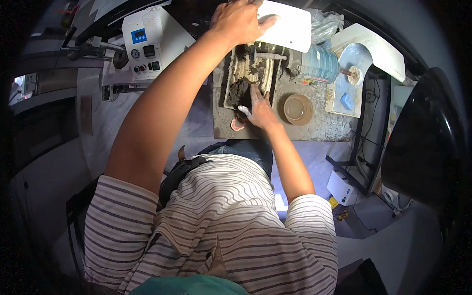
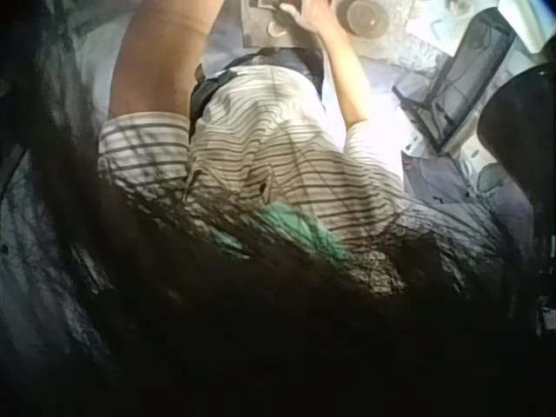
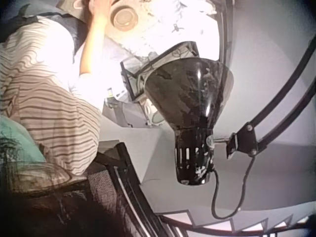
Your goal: The person positions a lamp, removes the cover from a polishing lathe, and mixes polishing paste with water by hand. The person then polishes a dental prosthesis against the spinning wheel using the paste, places the cover back over the wheel, and polishes the prosthesis under the cover.
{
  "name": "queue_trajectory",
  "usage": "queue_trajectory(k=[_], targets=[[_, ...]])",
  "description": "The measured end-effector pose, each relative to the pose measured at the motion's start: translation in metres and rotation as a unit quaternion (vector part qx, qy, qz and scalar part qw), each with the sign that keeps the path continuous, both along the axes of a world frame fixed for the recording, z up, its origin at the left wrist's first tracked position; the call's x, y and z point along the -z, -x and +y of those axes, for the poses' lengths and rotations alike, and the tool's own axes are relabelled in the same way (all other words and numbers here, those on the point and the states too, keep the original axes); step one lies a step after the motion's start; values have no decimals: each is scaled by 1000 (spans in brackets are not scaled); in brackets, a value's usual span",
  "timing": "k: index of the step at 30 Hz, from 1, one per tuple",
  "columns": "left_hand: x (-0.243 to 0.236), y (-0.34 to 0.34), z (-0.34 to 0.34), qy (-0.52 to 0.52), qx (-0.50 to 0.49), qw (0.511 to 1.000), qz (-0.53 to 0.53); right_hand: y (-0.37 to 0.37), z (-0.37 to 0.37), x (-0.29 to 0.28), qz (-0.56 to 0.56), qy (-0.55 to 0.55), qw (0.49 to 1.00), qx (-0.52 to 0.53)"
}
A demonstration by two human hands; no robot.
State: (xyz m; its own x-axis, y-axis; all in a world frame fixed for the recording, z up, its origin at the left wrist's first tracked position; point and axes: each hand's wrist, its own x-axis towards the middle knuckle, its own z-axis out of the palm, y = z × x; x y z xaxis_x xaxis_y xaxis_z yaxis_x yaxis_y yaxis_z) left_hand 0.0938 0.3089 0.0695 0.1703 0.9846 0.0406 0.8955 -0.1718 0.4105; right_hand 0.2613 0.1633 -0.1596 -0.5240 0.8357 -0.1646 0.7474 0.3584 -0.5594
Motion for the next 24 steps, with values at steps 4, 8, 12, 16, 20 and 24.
queue_trajectory(k=[4, 8, 12, 16, 20, 24], targets=[[-18, 4, -3, 118, 7, 993, 20, -19, -8, -18, 110, -64, 983, 133], [-24, -3, -6, 107, 3, 994, 36, -43, -7, -27, 159, -78, 958, 224], [-17, -6, -6, 95, -18, 995, 36, -33, 1, -30, 173, -126, 957, 197], [-31, -12, -13, 116, -4, 992, 40, -20, 5, -25, 150, -120, 962, 194], [-28, -11, -17, 103, -31, 994, 16, -20, -1, -23, 137, -128, 964, 190], [-14, -4, -11, 78, -18, 996, 27, -67, 0, -46, 105, -174, 928, 311]])
